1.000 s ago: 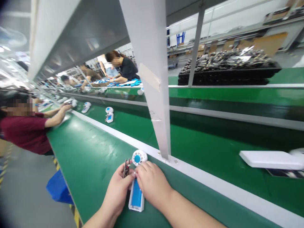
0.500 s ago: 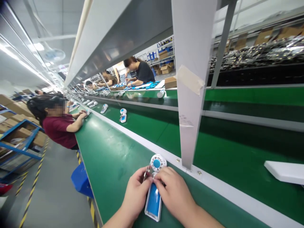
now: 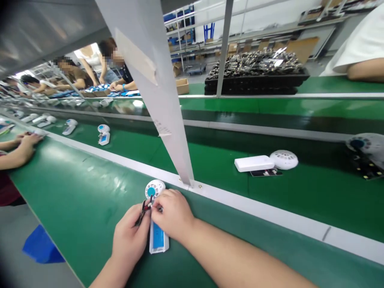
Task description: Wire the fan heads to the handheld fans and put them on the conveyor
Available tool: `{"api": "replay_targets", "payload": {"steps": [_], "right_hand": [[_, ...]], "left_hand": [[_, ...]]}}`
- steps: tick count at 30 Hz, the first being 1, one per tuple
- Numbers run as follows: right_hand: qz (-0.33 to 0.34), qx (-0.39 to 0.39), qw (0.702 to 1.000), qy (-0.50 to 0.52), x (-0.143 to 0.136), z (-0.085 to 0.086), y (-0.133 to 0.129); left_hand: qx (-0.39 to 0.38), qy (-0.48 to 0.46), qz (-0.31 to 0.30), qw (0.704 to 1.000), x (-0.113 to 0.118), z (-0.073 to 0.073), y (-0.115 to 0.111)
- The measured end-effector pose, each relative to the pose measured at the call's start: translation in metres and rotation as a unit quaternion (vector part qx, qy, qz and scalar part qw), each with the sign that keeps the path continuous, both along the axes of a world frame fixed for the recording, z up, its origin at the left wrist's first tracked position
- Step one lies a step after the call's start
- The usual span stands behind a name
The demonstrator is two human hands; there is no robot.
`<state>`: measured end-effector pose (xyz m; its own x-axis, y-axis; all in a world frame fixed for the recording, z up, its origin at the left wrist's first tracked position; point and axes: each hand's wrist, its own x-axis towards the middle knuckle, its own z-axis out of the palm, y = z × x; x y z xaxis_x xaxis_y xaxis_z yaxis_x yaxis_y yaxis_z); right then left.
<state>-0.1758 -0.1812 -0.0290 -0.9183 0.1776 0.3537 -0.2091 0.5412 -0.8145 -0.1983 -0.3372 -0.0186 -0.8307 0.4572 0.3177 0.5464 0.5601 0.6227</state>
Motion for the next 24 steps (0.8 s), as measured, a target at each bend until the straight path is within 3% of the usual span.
{"api": "replay_targets", "payload": {"steps": [4, 12, 24], "right_hand": [[0.014, -0.003, 1.0, 0.005, 0.0004, 0.0021, 0.0011], [0.017, -0.032, 0.999, 0.016, 0.0025, 0.0006, 0.0016], [0.023, -0.01, 0.999, 0.026, 0.0018, -0.0003, 0.0019]], "left_hand": [[-0.017, 0.058, 0.005, 0.998, -0.0022, -0.0043, 0.0], [0.007, 0.008, 0.014, 1.0, -0.0035, 0.0005, 0.0029], [-0.023, 0.044, -0.024, 0.998, -0.0035, -0.0035, 0.0002]]}}
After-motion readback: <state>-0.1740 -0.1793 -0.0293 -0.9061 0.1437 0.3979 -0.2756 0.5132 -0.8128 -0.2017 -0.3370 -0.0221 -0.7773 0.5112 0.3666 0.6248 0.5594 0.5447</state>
